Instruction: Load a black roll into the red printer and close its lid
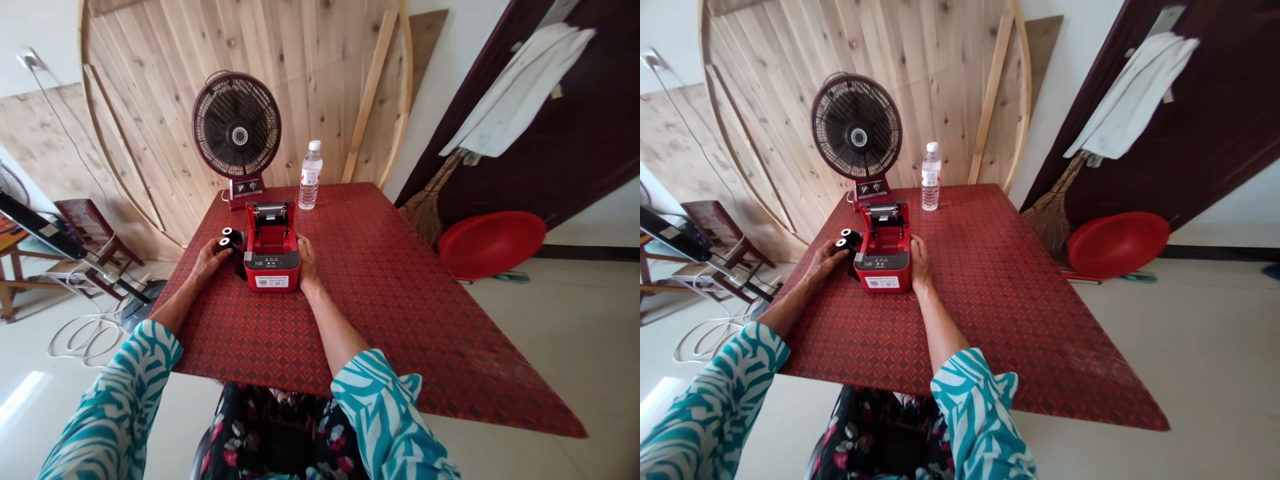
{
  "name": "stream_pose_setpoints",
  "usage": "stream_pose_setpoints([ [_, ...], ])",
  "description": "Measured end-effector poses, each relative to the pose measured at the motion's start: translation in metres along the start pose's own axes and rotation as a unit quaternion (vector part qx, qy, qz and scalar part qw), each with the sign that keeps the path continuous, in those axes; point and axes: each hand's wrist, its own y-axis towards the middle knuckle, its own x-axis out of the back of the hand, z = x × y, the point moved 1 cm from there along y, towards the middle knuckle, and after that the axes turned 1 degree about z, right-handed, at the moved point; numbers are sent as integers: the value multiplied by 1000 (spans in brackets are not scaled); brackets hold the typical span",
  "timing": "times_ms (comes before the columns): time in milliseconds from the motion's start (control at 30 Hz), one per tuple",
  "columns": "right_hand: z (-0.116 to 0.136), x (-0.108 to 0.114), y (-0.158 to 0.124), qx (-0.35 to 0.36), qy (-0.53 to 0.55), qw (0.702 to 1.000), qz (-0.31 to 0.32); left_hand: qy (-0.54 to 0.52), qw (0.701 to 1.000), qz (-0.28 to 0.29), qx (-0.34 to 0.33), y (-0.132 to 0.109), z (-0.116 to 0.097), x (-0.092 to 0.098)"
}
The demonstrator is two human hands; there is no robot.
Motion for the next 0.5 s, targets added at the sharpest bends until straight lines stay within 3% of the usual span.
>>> stream_pose_setpoints([
  [100, 1, -1, 0, -2, 7, 1000, 5, -125, 990, -58, -25, 4, -17, 5],
  [167, 0, -1, 1, -4, 16, 1000, 7, -145, 987, -44, -46, 3, -37, 5],
  [333, -5, -1, 4, -6, 28, 1000, 9, 1, 983, 160, -94, -5, -89, -22],
  [500, -3, -3, 5, 2, 21, 1000, 10, 228, 924, 277, -130, 10, -106, -62],
])
